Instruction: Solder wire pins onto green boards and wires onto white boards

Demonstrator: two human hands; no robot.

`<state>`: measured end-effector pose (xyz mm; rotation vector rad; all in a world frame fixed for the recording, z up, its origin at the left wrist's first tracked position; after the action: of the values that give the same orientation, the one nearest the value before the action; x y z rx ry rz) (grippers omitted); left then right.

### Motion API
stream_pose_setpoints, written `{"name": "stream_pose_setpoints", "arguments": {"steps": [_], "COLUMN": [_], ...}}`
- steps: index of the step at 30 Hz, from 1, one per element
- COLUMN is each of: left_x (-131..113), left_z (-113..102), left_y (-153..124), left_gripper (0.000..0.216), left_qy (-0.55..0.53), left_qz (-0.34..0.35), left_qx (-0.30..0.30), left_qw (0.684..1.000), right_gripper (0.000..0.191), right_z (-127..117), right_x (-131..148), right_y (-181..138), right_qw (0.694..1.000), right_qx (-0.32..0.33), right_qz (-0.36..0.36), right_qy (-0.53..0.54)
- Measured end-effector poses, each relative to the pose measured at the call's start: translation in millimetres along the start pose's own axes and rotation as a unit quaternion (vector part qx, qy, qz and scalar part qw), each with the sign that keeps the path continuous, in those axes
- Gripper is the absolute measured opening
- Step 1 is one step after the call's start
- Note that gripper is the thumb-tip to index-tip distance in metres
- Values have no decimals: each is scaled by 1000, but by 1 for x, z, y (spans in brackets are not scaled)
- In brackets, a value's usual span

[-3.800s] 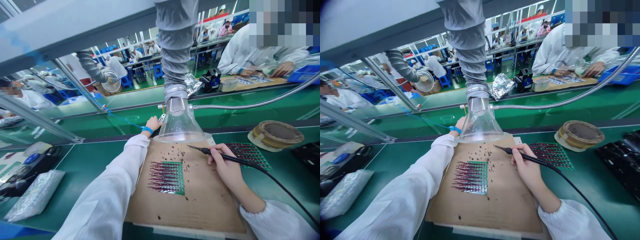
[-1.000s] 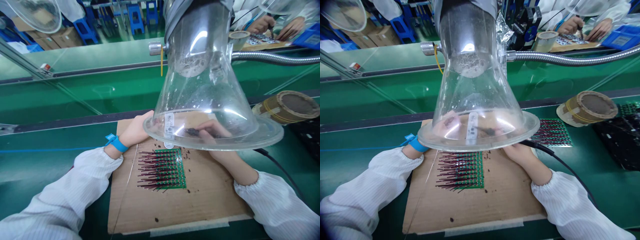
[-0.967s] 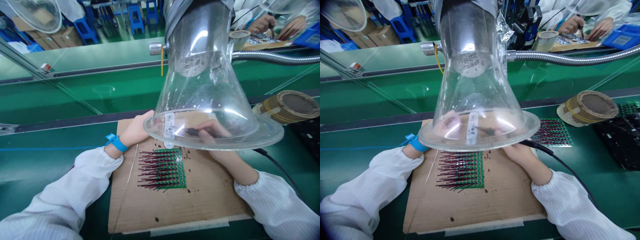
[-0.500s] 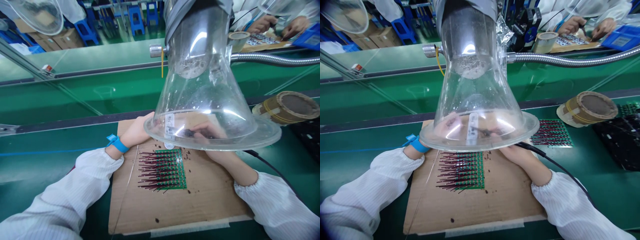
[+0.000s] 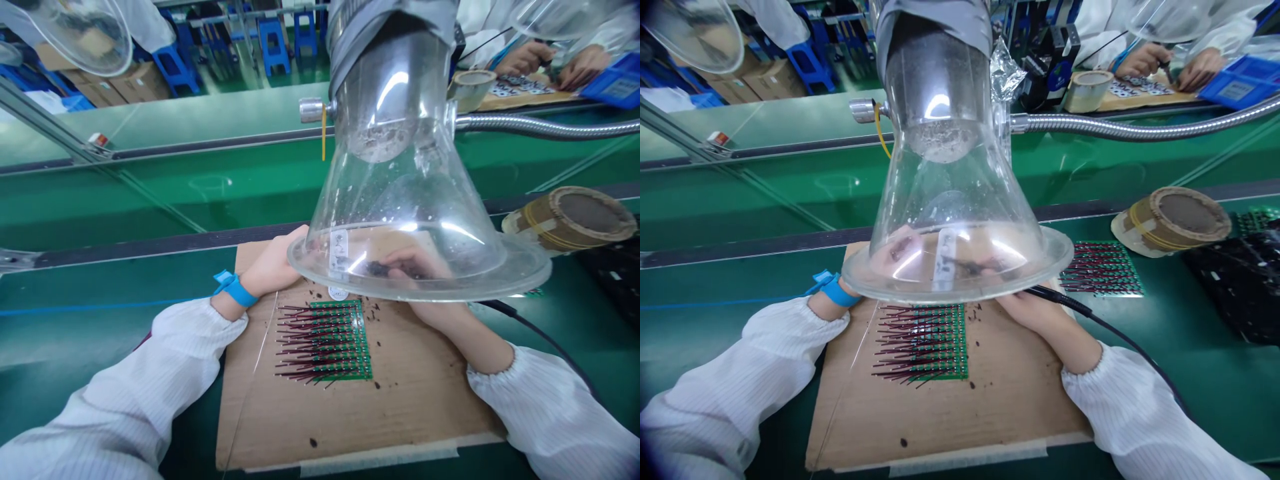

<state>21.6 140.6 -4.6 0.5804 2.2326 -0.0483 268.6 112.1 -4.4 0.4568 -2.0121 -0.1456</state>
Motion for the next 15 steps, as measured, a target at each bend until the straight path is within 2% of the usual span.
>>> {"name": "stream_pose_setpoints", "arguments": {"steps": [5,12,15], "left_x": [2,-8,-25], "left_z": [2,-3,-4], "left_y": [-1,-2,-4], "left_gripper": [30,27,34], "left_qy": [-8,29,62], "left_qz": [24,7,59], "left_qx": [4,-8,9], "left_qw": [1000,1000,996], "right_gripper": [21,29,29], "right_z": [-23,-30,-32], "right_x": [-1,1,-2], "right_y": [0,0,-2], "right_qw": [994,989,981], "right_qx": [-102,-139,-174], "right_qz": [19,22,36], "right_qy": [34,44,81]}}
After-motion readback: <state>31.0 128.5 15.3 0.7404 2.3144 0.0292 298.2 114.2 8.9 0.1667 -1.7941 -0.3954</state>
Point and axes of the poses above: each hand's wrist, its own y-axis towards the middle knuckle, its own z-axis out of the palm, x = y × z, the point moved 9 cm from there along y, towards the middle knuckle, and after that the axes turned 4 degrees about y, right-handed, at the moved point
